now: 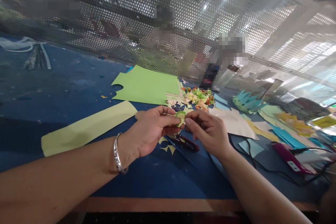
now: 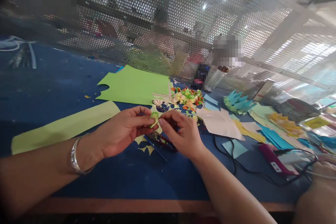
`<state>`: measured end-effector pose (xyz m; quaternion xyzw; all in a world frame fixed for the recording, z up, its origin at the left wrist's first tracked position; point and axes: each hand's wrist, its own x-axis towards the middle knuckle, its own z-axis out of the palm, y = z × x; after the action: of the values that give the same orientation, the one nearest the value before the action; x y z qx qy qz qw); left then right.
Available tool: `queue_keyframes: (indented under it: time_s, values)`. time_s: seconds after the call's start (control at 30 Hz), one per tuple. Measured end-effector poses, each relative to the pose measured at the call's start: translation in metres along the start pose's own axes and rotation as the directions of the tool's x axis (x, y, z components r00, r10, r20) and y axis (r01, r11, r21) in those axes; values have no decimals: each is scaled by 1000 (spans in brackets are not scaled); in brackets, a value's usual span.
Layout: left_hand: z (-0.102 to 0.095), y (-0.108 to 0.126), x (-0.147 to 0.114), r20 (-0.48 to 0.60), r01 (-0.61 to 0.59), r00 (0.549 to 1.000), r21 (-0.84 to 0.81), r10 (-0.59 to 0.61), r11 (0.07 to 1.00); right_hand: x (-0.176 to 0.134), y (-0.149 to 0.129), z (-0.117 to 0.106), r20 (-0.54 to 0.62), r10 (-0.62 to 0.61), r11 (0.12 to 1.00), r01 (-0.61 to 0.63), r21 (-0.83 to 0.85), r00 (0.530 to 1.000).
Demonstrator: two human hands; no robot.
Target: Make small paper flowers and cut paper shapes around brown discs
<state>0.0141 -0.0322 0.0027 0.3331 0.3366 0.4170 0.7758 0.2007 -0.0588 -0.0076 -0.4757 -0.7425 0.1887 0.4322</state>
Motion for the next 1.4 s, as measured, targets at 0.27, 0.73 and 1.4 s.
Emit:
queue_keyframes:
  time_s: [0.27, 0.73, 1.4]
  values:
    - [-3, 0, 3, 16, -12, 1000, 41, 11, 999, 0, 1, 1, 33, 2, 1000, -3, 22, 999]
    - [-13, -13, 13, 178, -399, 916, 347, 358, 849, -1, 4, 0, -58, 24, 1000, -24, -4, 998]
    - [-22, 5, 15, 493, -752, 645, 547, 584, 368, 7, 17, -11, -110, 81, 978, -58, 199, 991]
